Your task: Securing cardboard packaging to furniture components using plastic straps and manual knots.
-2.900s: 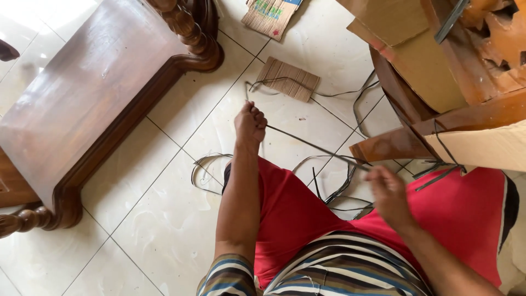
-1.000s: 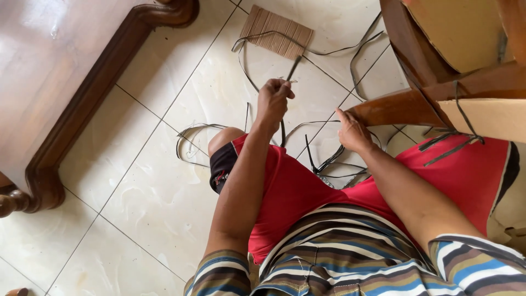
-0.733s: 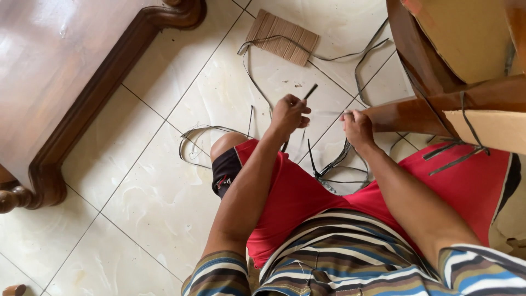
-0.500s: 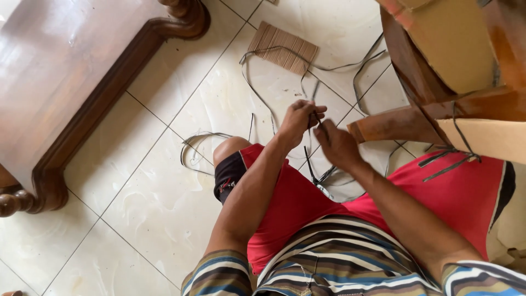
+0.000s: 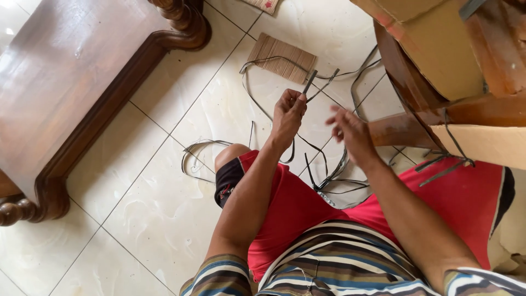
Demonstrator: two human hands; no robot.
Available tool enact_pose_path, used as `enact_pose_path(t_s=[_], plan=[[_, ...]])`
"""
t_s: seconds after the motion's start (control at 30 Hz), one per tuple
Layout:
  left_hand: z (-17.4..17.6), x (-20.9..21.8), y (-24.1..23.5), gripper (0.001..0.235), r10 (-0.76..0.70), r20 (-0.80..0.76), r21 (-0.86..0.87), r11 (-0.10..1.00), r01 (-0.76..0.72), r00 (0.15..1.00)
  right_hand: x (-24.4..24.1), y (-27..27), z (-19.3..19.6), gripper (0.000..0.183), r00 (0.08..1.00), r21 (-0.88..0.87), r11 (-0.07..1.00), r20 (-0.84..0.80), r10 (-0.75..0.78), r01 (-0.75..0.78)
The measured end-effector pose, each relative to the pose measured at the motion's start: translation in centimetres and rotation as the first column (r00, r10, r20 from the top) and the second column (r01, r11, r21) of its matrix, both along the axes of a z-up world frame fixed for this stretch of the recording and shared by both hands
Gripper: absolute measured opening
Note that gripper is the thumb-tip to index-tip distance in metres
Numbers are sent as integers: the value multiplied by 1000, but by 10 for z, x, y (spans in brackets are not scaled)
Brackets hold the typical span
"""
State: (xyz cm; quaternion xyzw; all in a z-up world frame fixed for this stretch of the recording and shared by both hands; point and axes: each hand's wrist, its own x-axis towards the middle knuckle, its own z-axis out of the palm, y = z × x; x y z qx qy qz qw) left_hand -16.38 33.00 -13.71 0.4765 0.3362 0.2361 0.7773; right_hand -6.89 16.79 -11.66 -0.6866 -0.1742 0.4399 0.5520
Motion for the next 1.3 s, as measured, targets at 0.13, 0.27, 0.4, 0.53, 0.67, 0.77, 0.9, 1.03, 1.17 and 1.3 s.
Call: enact_pose_path(t_s=[0.13,0.27,0.4,0.53,0.67,0.77,0.9,1.03,1.17,1.3], plan=[[-21,5,-4,11,-110,-6,76,991,110,994,30,24,3,44,983,192,965,14,-182,176],[-11,2,-11,12,-180,-28,68,981,181,983,46,39,-17,17,961,223,941,51,-270,253],[15,0,-16,10,-162,-6,-67,985,161,987,24,35,7,13,962,179,963,151,-229,202],[14,2,-13,10,-215,-33,-129,969,209,976,16,29,-4,11,945,157,981,287,-159,117],[-3,6,-10,11,-246,-121,-64,969,240,962,19,24,-15,11,917,195,970,342,-206,145],[-8,8,-14,17,-303,-192,-18,952,305,933,21,22,-13,12,889,186,972,406,-209,144],[-3,5,-15,16,-322,-230,7,943,332,918,25,13,-19,11,873,177,973,439,-211,146],[-16,5,-15,17,-330,-270,32,936,351,905,21,6,-2,11,675,202,975,707,-211,92],[-7,5,-17,17,-357,-310,59,918,392,881,20,4,21,35,387,110,974,922,-25,-199],[8,5,-18,18,-399,-271,23,907,420,876,25,-8,-11,17,375,-74,983,918,133,-168]])
